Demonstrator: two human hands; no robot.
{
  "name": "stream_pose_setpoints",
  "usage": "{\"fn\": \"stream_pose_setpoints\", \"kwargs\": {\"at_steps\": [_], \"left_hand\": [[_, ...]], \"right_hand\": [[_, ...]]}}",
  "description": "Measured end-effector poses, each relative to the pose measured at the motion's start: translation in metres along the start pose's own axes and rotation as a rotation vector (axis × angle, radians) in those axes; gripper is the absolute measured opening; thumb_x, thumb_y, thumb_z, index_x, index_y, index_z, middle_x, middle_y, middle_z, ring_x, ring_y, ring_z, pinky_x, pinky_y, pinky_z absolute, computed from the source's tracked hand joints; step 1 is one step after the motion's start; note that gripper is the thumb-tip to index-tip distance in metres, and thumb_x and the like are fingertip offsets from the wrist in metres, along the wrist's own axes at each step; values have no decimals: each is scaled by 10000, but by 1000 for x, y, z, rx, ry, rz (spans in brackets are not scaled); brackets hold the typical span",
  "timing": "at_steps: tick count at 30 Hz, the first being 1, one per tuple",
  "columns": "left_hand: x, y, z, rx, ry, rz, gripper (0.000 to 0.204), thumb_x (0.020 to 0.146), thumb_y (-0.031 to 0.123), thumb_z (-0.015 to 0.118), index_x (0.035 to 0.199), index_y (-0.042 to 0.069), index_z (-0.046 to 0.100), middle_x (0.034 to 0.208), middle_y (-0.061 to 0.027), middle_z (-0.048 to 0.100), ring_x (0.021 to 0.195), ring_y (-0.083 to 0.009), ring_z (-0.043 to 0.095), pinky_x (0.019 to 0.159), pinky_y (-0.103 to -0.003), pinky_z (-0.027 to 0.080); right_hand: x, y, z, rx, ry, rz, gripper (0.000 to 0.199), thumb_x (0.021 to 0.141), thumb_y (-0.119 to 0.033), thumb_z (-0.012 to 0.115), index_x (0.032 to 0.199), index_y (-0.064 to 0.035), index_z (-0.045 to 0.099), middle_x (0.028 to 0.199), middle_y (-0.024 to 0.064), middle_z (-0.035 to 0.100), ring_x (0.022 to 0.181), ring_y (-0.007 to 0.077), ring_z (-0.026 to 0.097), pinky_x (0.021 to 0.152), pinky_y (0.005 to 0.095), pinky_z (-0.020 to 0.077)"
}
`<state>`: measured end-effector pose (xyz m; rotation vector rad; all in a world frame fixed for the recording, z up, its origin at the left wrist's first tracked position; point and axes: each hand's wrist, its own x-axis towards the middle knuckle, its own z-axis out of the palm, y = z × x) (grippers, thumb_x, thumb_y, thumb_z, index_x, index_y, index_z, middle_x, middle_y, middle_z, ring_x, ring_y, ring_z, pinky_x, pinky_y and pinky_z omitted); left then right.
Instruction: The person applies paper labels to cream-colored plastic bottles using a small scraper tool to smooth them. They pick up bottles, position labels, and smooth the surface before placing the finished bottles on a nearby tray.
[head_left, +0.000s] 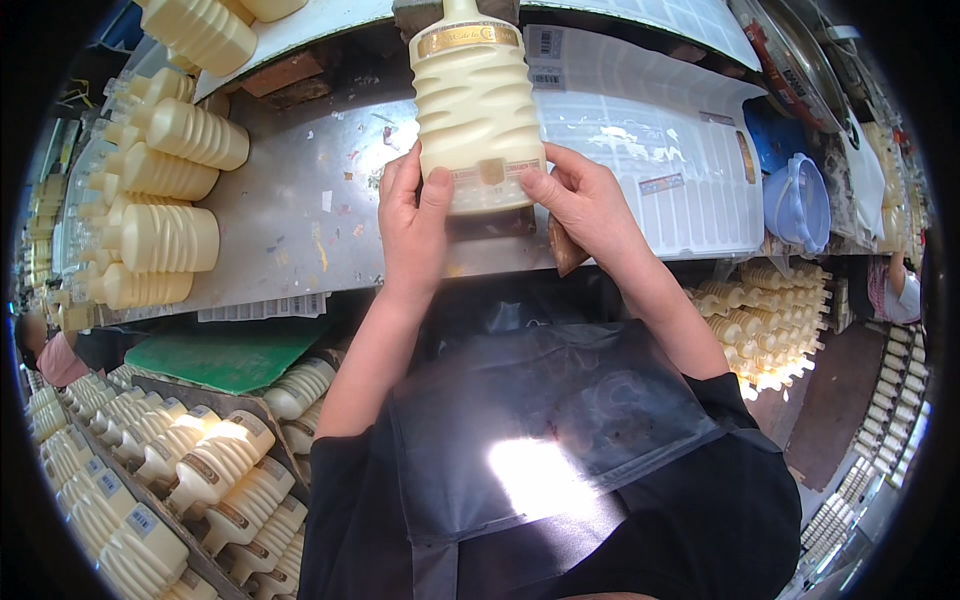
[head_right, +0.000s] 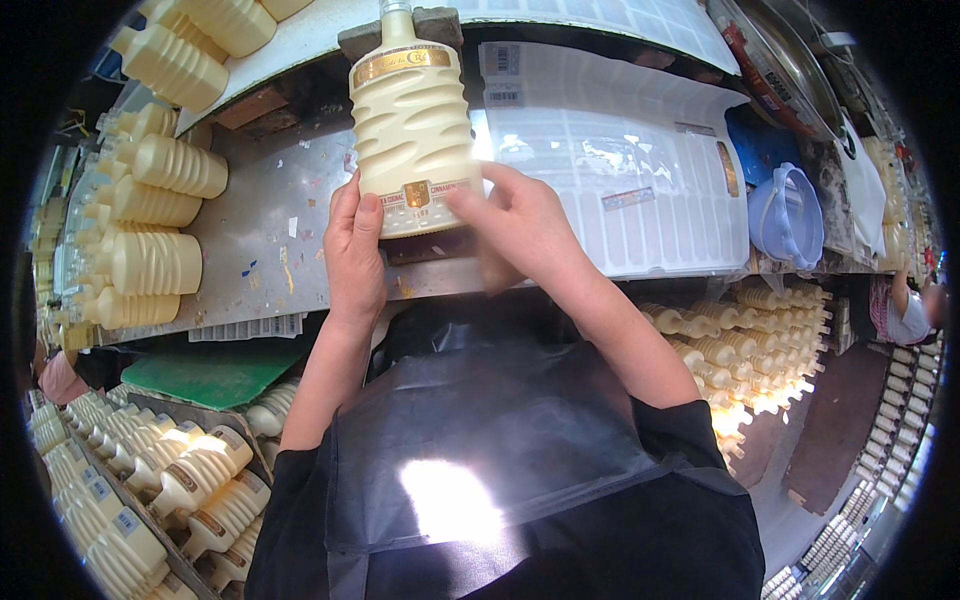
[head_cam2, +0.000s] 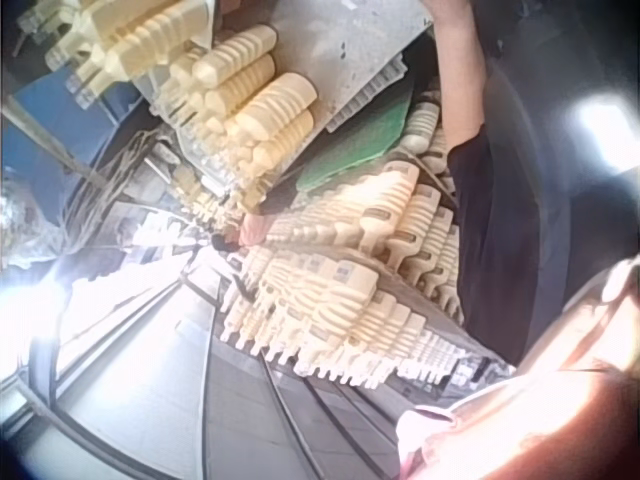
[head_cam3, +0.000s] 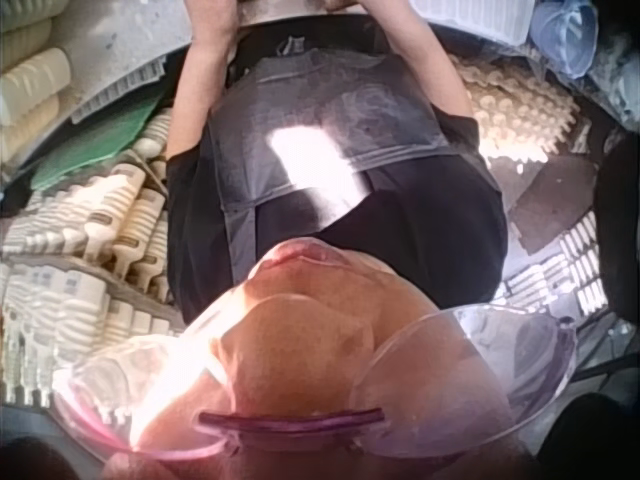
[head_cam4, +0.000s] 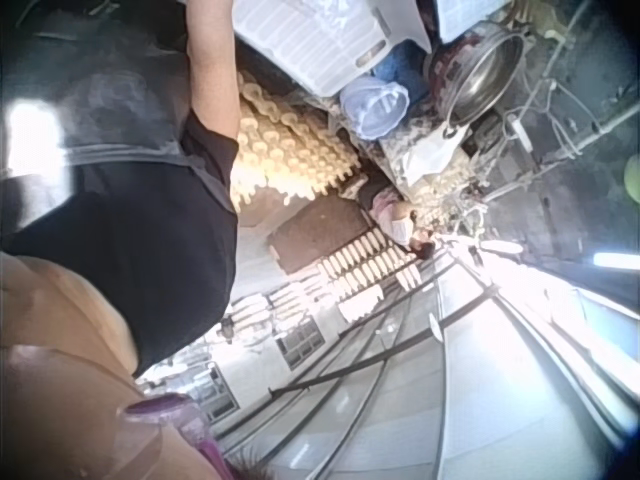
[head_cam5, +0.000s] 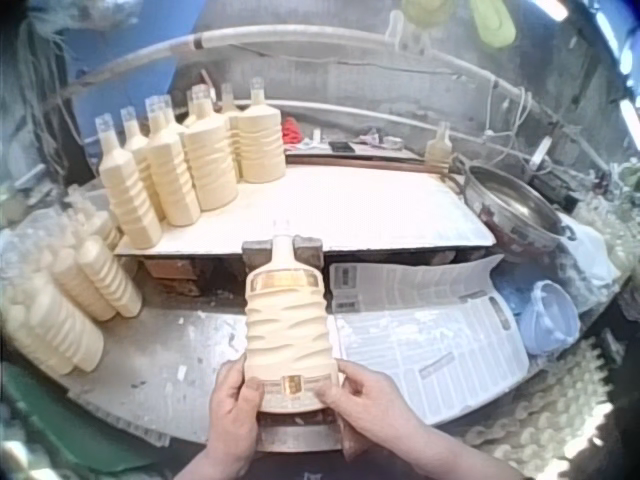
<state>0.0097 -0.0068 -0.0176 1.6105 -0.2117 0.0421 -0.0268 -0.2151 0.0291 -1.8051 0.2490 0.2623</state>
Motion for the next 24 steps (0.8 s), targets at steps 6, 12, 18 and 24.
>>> {"fn": "stream_pose_setpoints", "kwargs": {"at_steps": [6,12,18,24], "left_hand": [[0,2,1,-25,5,-4,507,1046,294,600,1453,-4,552,1233,-102,571,1191,-206,522,1077,-332,388],[0,3,1,-39,11,8,497,1043,280,607,1449,-3,558,1232,-100,571,1192,-200,523,1076,-331,388],[0,1,2,-24,13,26,497,1038,280,616,1447,3,562,1191,-94,575,1152,-195,525,1058,-330,396],[0,0,0,-2,14,21,503,1032,286,624,1445,4,565,1187,-97,582,1144,-198,528,1053,-333,398]], "right_hand": [[2,4,7,78,65,-64,519,950,-384,724,1292,3,666,789,17,641,712,73,570,645,255,466],[3,9,4,50,38,-44,521,976,-346,714,1338,19,631,880,33,682,775,61,588,694,237,478],[6,6,-7,82,6,-58,445,1040,-297,579,1337,31,627,1118,63,703,950,66,597,851,266,487],[-2,-31,-32,285,136,-125,246,1009,-173,590,1187,-18,658,1083,41,685,990,95,627,855,254,506]]}}
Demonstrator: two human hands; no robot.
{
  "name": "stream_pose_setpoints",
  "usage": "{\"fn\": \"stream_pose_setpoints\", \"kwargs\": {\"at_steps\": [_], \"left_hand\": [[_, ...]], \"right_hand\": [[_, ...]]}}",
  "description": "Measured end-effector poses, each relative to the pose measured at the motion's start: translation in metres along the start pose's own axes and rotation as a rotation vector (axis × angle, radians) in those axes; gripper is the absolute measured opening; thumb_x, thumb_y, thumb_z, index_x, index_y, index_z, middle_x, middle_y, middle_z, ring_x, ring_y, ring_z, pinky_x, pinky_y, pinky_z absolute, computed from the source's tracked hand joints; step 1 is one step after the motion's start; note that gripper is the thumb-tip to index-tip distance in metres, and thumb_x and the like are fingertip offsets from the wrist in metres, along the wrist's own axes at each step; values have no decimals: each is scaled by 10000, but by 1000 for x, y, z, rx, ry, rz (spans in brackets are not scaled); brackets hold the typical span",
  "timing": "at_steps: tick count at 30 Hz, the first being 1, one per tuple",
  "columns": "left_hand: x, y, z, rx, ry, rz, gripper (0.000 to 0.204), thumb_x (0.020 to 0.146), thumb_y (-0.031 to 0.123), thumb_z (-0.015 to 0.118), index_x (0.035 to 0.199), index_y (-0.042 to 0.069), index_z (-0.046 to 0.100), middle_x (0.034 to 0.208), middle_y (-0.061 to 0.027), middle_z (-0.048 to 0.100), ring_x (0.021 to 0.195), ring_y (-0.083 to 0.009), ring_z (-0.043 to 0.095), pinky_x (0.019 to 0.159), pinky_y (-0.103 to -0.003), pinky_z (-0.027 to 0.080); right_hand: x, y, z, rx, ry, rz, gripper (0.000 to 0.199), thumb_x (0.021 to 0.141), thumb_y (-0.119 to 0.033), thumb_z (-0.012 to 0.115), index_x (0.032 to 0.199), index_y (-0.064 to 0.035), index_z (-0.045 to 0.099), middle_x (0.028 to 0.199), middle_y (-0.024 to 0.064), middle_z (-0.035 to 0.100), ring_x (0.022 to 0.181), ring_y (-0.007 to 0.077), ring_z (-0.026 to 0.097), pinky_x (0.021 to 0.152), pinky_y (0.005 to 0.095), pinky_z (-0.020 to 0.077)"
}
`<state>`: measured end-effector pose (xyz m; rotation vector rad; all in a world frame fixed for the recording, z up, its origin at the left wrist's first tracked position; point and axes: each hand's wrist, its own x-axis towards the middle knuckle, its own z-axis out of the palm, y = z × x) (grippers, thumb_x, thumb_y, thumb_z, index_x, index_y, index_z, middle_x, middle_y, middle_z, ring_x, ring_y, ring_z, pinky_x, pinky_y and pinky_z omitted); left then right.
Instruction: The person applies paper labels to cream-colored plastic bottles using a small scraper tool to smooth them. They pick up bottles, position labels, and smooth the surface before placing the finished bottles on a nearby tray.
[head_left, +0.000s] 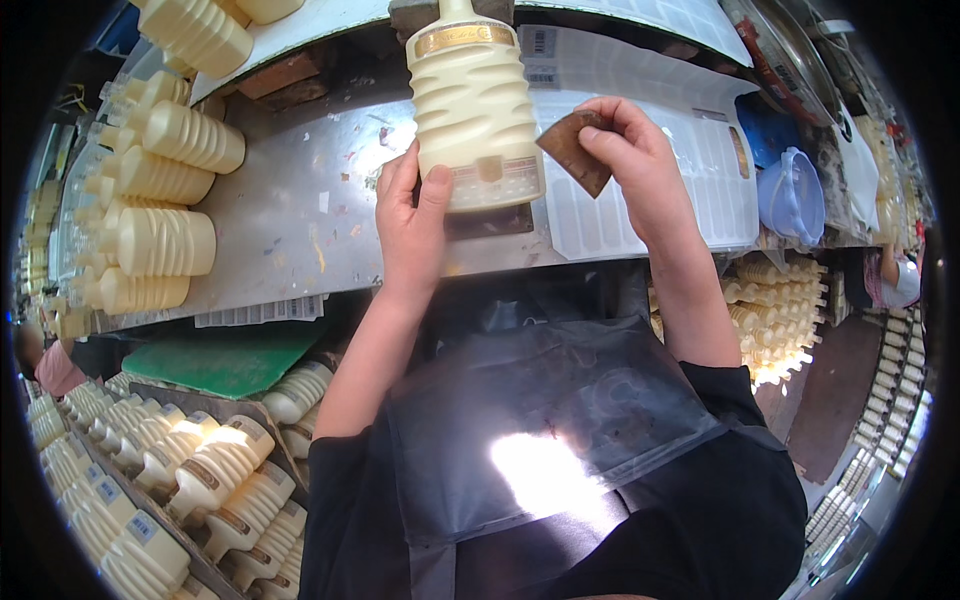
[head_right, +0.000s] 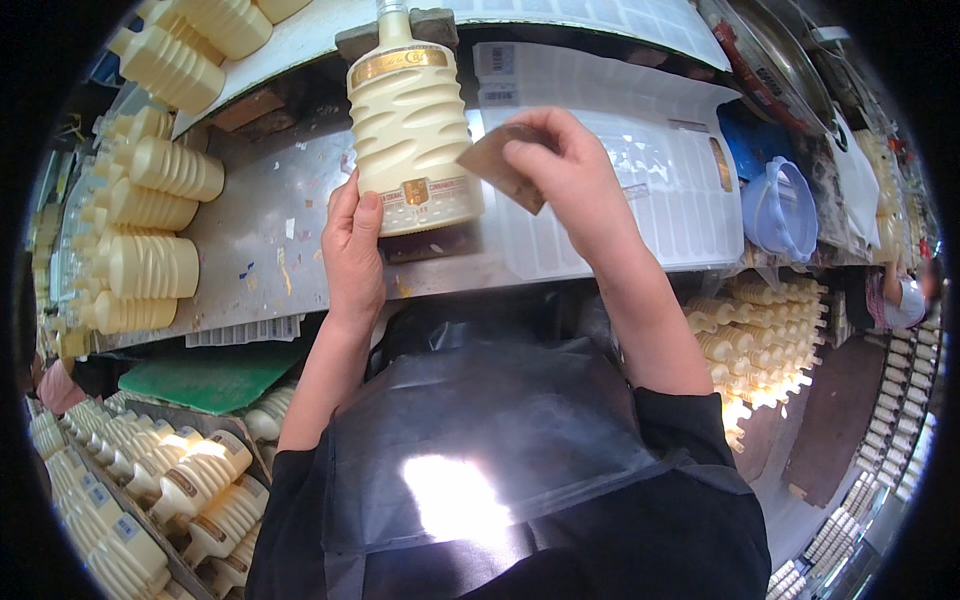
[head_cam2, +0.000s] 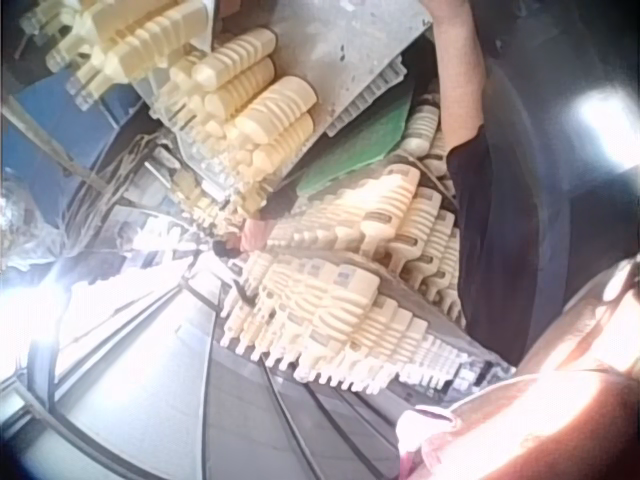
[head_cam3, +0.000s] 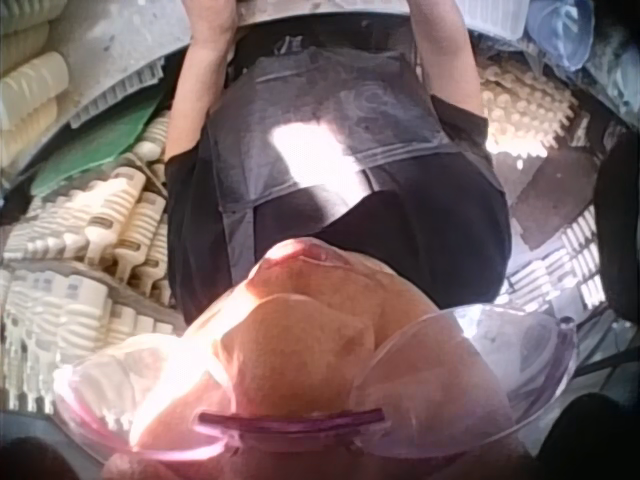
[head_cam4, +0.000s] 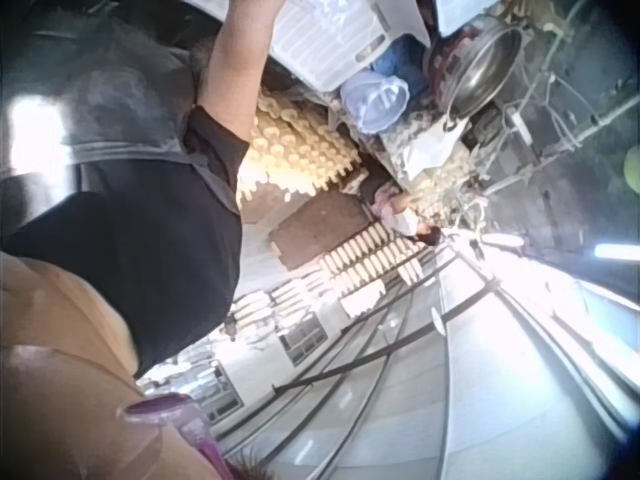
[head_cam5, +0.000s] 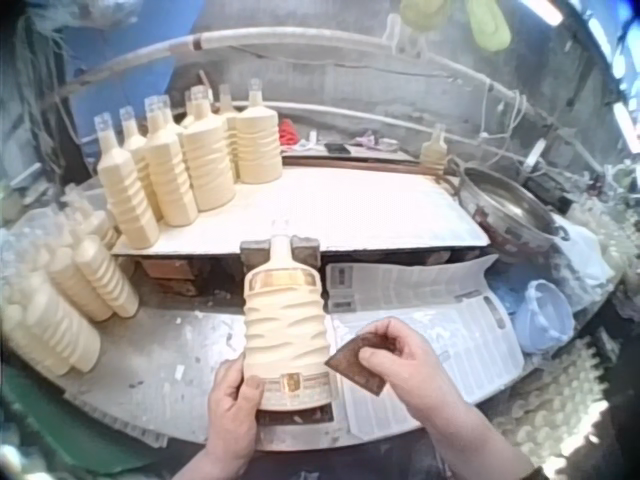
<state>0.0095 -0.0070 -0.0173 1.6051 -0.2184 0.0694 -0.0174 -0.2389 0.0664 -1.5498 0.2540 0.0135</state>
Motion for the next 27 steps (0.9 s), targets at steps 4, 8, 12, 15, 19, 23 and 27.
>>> {"fn": "stream_pose_setpoints", "kwargs": {"at_steps": [4,8,12,15,19,23,27], "left_hand": [[0,-1,1,-13,10,-11,518,1029,301,632,1444,-1,563,1203,-104,584,1158,-203,530,1057,-335,399],[0,0,0,-5,4,-28,530,1029,313,635,1443,-9,560,1217,-108,580,1180,-210,529,1068,-337,397],[0,2,-1,37,-8,-24,523,1038,314,618,1442,-13,560,1229,-112,576,1191,-211,526,1073,-335,393],[0,2,-2,21,-5,-21,501,1060,305,568,1437,-26,559,1232,-112,573,1195,-205,520,1077,-331,387],[-1,4,-3,41,-18,-58,545,1104,323,448,1482,-68,483,1338,-148,562,1297,-233,496,1134,-359,344],[-2,6,11,408,80,148,558,1053,340,491,1432,-69,501,1232,-190,573,1181,-336,518,1085,-433,353],[-1,6,13,453,76,142,564,1032,356,491,1413,-59,510,1217,-199,579,1180,-362,499,1091,-470,323]], "right_hand": [[-17,-6,25,-358,-131,-316,287,931,-62,706,1204,17,663,1056,76,728,915,124,690,788,263,557],[-14,-8,37,-718,172,-652,220,887,-17,714,1105,11,718,994,133,753,855,186,722,772,289,568],[-26,-7,39,-919,28,-1140,252,795,19,719,1037,-44,747,970,91,757,830,235,726,735,328,564],[-40,-1,46,-855,-206,-1122,250,748,14,742,986,-64,739,915,65,745,795,218,710,699,327,551],[-41,4,50,-499,30,-516,242,877,18,688,1114,-26,677,985,68,726,869,118,690,745,294,544],[-30,10,59,-479,110,-469,351,929,-4,617,1264,-4,512,1092,105,638,958,170,639,863,315,520],[-29,23,54,-515,172,-435,342,944,-32,588,1275,8,516,1169,143,603,1039,234,616,951,350,493]]}}
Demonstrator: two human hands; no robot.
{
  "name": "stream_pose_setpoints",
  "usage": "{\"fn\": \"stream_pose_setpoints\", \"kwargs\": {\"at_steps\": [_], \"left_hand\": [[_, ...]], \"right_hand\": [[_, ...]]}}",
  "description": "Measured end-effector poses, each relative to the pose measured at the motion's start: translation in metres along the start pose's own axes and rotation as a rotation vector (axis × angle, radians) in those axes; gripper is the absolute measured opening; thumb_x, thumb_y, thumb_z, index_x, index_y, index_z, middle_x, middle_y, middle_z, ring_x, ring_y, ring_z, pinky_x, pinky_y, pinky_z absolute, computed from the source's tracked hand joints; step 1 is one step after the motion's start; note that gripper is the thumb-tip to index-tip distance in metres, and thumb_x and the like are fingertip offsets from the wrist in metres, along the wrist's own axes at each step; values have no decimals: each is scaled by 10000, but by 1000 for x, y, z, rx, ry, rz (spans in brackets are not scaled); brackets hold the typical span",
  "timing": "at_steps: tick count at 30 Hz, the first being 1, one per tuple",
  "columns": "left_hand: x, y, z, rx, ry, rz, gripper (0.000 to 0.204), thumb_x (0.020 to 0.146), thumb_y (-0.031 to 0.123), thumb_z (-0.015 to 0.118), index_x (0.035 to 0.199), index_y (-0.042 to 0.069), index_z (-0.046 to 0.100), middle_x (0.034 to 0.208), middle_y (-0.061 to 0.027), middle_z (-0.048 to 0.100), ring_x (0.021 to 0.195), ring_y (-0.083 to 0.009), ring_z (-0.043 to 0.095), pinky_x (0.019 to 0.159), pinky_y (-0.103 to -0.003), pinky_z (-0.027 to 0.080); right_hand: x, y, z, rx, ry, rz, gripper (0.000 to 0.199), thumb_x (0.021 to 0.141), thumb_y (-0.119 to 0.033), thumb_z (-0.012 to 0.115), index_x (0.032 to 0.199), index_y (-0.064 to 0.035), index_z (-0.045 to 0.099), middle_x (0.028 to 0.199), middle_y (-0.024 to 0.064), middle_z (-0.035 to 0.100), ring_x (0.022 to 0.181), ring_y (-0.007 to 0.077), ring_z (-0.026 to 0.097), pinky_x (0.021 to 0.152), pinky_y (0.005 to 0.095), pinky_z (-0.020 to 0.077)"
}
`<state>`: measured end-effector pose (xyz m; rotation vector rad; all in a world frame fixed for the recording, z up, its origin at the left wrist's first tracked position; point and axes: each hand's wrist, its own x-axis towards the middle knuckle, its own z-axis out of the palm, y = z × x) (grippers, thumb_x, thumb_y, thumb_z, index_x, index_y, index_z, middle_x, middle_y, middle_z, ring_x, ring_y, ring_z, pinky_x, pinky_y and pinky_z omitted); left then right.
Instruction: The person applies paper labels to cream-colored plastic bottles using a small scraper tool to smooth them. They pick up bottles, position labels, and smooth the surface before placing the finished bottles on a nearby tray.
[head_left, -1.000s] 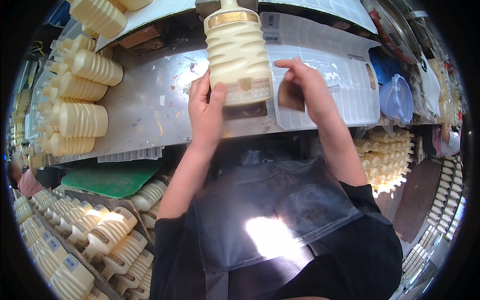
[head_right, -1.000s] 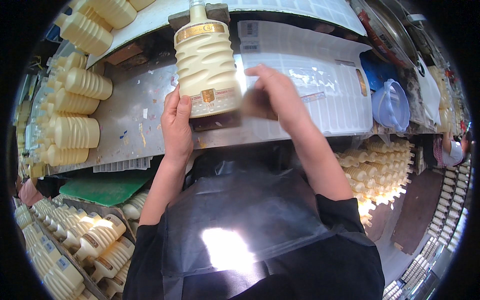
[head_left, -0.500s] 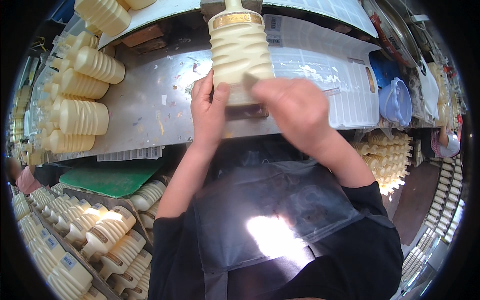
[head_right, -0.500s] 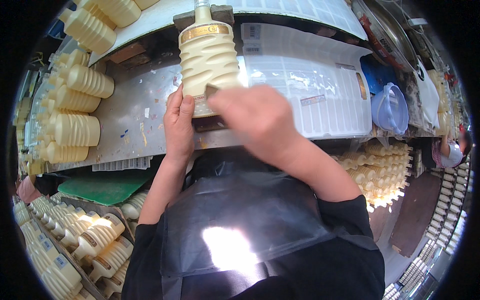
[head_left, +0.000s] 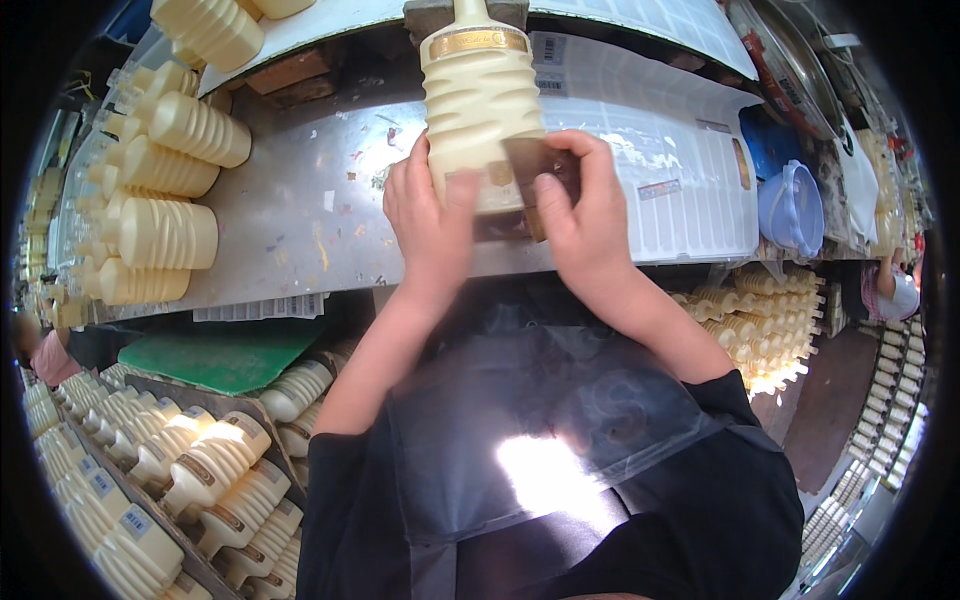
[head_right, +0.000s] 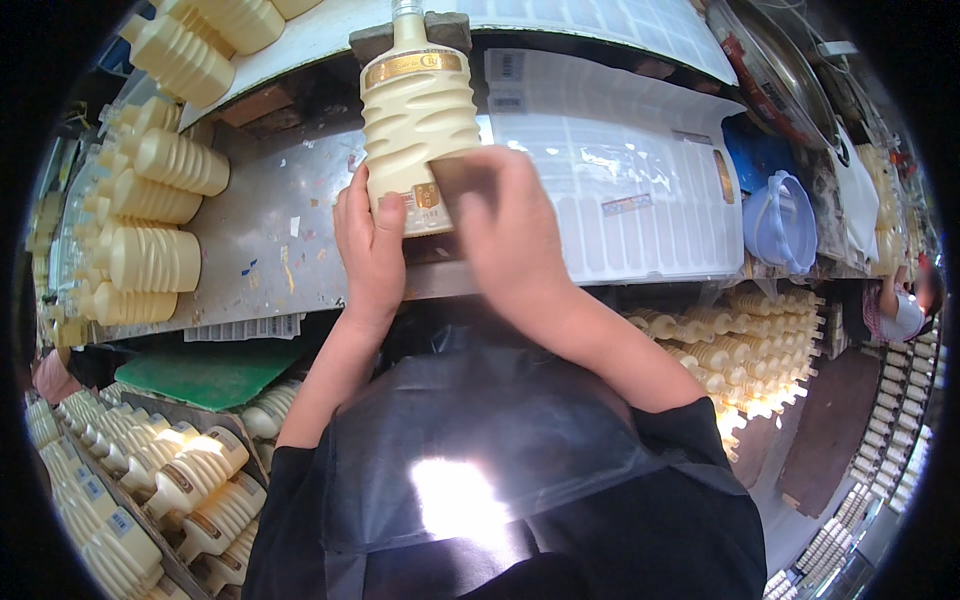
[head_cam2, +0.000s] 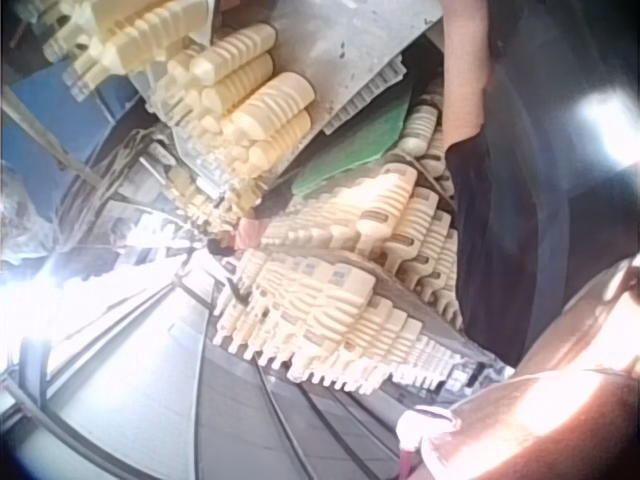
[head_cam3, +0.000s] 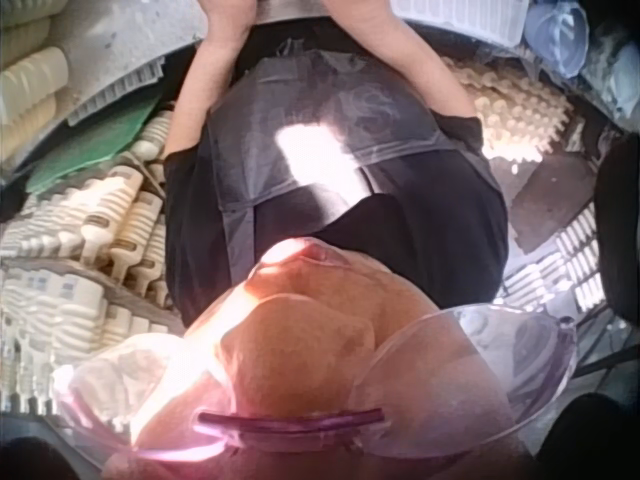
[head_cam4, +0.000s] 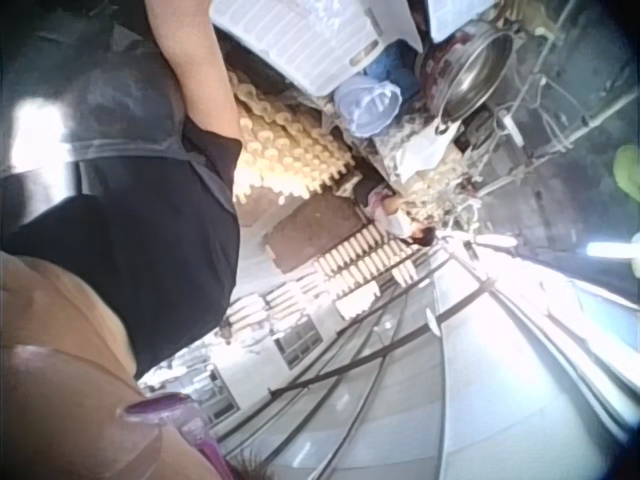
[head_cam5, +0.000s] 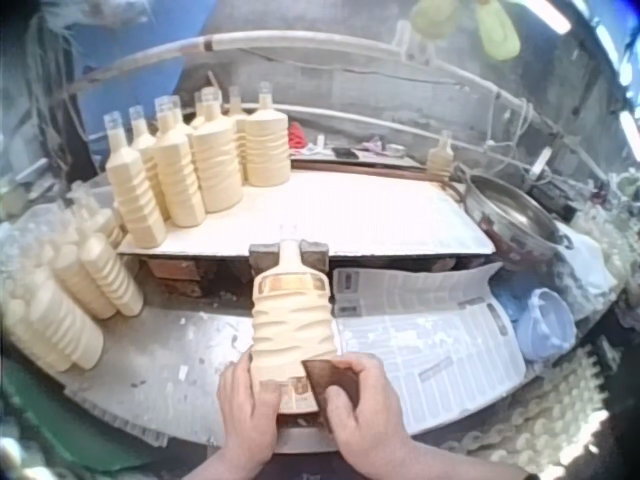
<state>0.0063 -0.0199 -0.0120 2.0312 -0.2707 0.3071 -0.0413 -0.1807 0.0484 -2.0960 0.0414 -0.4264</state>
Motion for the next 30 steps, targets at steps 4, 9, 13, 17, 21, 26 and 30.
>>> {"fn": "stream_pose_setpoints", "kwargs": {"at_steps": [4,9,13,17,21,26,30], "left_hand": [[2,-6,-3,-108,-42,-6,545,1033,337,480,1411,-54,517,1207,-193,581,1159,-353,495,1089,-456,328],[1,-12,-1,-164,-38,10,517,1054,304,450,1418,-56,521,1198,-184,581,1151,-339,491,1084,-433,340],[0,-16,-3,-192,-57,9,503,1079,287,413,1429,-60,516,1199,-177,579,1147,-331,489,1087,-425,339],[-1,-18,-6,-279,-79,-21,507,1085,285,401,1434,-66,508,1207,-173,573,1155,-324,481,1092,-416,336],[-4,-16,-6,-181,-78,14,505,1075,273,410,1449,-55,499,1214,-173,569,1164,-321,477,1095,-412,333],[-1,-19,-15,-207,-148,34,533,1043,265,449,1485,-34,467,1225,-180,565,1203,-328,470,1108,-414,330],[-5,-18,-24,-217,-200,80,626,946,279,630,1470,-33,489,1256,-170,564,1230,-328,472,1102,-423,354]], "right_hand": [[-1,28,-3,43,80,33,368,970,-99,565,1310,16,487,1243,184,586,1163,306,582,1038,397,447],[-3,53,0,88,94,31,392,975,-117,568,1332,13,472,1283,189,575,1211,323,566,1078,408,421],[2,55,-4,97,73,26,411,966,-108,595,1341,13,477,1303,174,566,1216,299,565,1080,397,424],[4,41,-14,214,106,79,449,944,-82,645,1345,24,473,1317,141,564,1219,242,563,1064,368,440],[2,22,-19,305,-114,143,354,975,-34,641,1318,-7,558,1237,75,624,1162,174,602,1025,311,468],[10,18,-15,-42,109,-52,338,969,-31,666,1294,1,578,1181,97,672,1086,174,657,965,310,515],[6,16,-17,-17,144,-229,339,876,66,747,1180,-21,624,1066,91,731,966,165,725,863,277,578]]}}
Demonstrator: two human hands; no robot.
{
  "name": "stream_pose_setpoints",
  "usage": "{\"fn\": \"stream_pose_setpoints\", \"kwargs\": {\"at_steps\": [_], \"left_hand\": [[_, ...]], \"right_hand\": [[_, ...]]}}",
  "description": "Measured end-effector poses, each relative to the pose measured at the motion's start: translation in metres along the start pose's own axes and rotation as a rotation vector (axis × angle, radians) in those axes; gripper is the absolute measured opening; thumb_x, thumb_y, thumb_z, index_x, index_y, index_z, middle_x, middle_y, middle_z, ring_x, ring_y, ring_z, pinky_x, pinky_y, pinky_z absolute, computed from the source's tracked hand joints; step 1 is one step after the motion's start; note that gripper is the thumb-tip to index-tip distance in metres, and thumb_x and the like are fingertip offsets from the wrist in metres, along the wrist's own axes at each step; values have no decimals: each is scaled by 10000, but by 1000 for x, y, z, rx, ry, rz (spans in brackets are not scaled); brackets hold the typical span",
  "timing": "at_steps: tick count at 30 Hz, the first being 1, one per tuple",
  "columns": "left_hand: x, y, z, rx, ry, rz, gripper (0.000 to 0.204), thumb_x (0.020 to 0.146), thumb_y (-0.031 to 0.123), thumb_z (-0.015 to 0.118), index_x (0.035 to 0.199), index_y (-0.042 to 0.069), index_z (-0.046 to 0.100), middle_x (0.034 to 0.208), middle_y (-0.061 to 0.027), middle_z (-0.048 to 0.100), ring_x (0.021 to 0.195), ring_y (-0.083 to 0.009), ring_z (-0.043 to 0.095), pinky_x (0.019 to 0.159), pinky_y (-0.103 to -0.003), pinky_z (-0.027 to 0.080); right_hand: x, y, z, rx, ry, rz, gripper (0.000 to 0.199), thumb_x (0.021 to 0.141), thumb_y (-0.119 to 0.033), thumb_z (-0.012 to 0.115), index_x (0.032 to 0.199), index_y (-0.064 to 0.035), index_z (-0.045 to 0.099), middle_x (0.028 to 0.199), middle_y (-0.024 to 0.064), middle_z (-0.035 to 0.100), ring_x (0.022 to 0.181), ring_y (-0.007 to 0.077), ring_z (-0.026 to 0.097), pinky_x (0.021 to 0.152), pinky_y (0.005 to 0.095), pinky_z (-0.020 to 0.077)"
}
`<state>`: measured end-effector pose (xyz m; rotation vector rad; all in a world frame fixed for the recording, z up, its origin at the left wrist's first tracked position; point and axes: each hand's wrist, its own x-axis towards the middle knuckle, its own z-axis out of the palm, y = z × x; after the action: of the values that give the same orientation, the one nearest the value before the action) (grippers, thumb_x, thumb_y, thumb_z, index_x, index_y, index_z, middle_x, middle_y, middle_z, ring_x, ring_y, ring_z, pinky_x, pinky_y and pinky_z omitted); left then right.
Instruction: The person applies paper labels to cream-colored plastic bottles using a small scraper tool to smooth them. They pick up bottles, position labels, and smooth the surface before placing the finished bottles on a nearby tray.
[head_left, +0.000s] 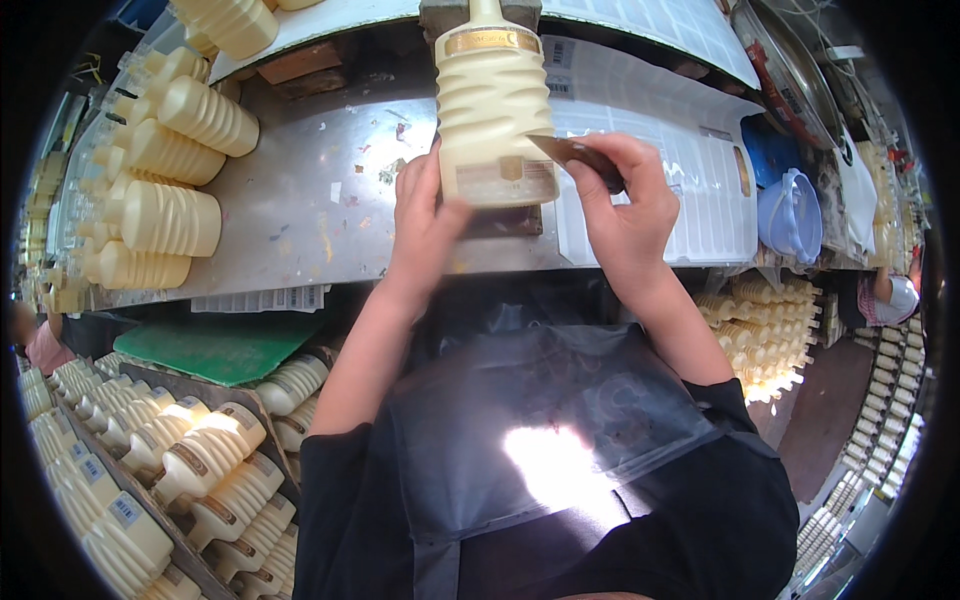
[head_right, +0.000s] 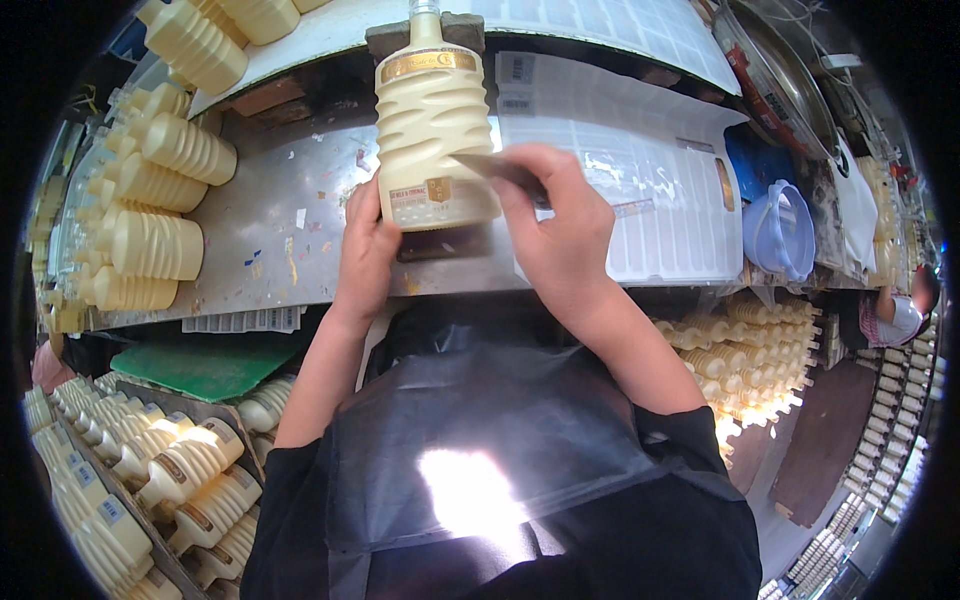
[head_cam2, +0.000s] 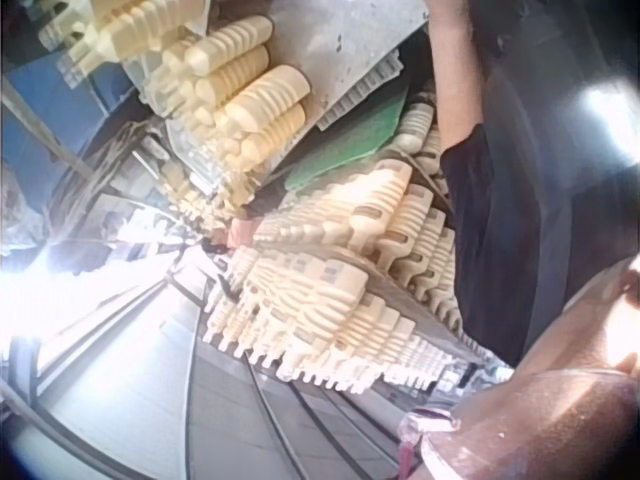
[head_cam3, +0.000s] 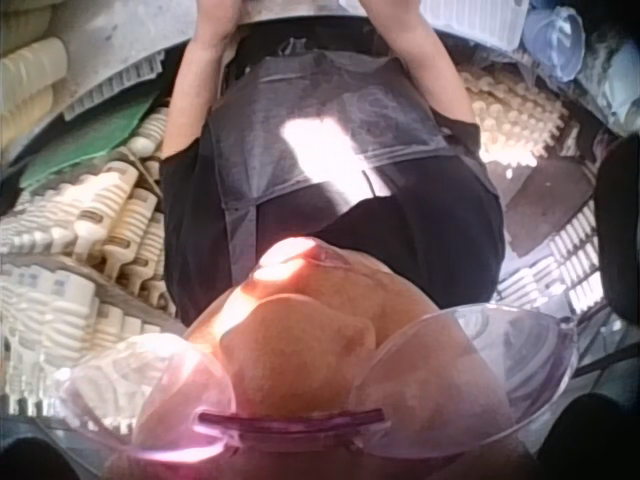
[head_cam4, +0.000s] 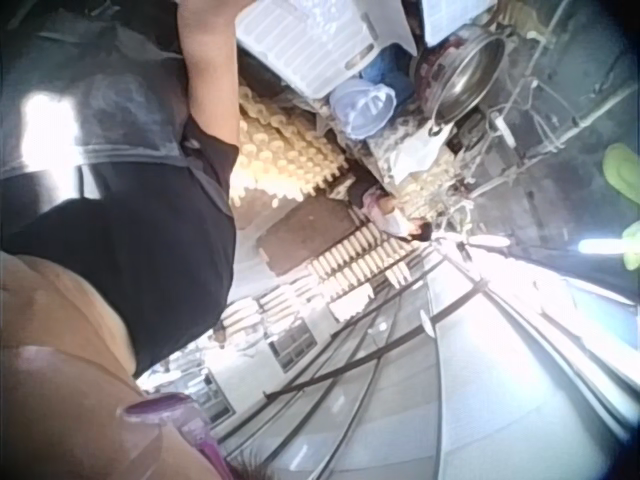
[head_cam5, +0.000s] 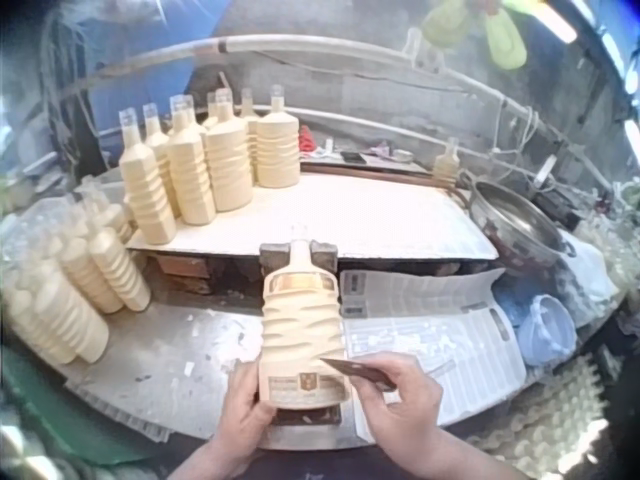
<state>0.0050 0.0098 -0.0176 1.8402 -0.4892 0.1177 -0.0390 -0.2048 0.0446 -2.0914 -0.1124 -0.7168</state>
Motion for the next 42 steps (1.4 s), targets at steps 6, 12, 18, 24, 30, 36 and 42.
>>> {"fn": "stream_pose_setpoints", "kwargs": {"at_steps": [6,12,18,24,30,36,42], "left_hand": [[5,5,6,293,121,170,738,774,274,834,1396,-27,575,1201,-160,618,1167,-341,548,1069,-460,385],[6,21,10,416,190,253,708,705,267,861,1311,-26,642,1091,-128,655,1088,-312,599,1018,-462,396],[15,25,18,539,276,371,737,617,279,903,1257,-8,676,1075,-116,654,1059,-288,607,1004,-463,393],[10,36,18,487,243,311,668,648,249,848,1247,5,683,1039,-102,652,1051,-285,611,1017,-468,385],[13,30,23,581,313,363,662,655,255,836,1254,19,685,1025,-91,654,1046,-277,611,1025,-468,380],[9,30,16,509,261,320,643,684,237,826,1271,13,686,1030,-94,666,1034,-279,617,1017,-454,387],[12,25,17,491,283,336,686,651,274,851,1260,7,685,1016,-91,660,1027,-269,616,1016,-457,383]], "right_hand": [[-4,-29,-1,-164,-193,-588,302,709,111,759,969,-38,719,988,107,760,896,260,744,755,348,590],[13,-36,-13,-260,9,-417,279,735,39,753,1001,-46,739,958,102,759,848,247,743,755,338,589],[1,-45,-14,-180,-259,-586,322,725,57,755,1029,-47,746,953,95,762,843,246,739,724,339,576],[13,-46,-23,-360,-126,-482,294,741,67,757,1011,-49,740,946,97,756,829,257,737,689,349,544],[-4,-52,-5,-368,-234,-536,195,761,-117,730,950,-72,742,949,71,740,837,219,718,715,343,541],[8,-52,-12,-233,-280,-464,321,709,41,770,1017,-44,736,924,99,761,799,256,733,688,345,552],[11,-53,-8,-369,-228,-535,303,723,22,725,1014,-62,737,940,83,755,827,240,734,721,343,558]]}}
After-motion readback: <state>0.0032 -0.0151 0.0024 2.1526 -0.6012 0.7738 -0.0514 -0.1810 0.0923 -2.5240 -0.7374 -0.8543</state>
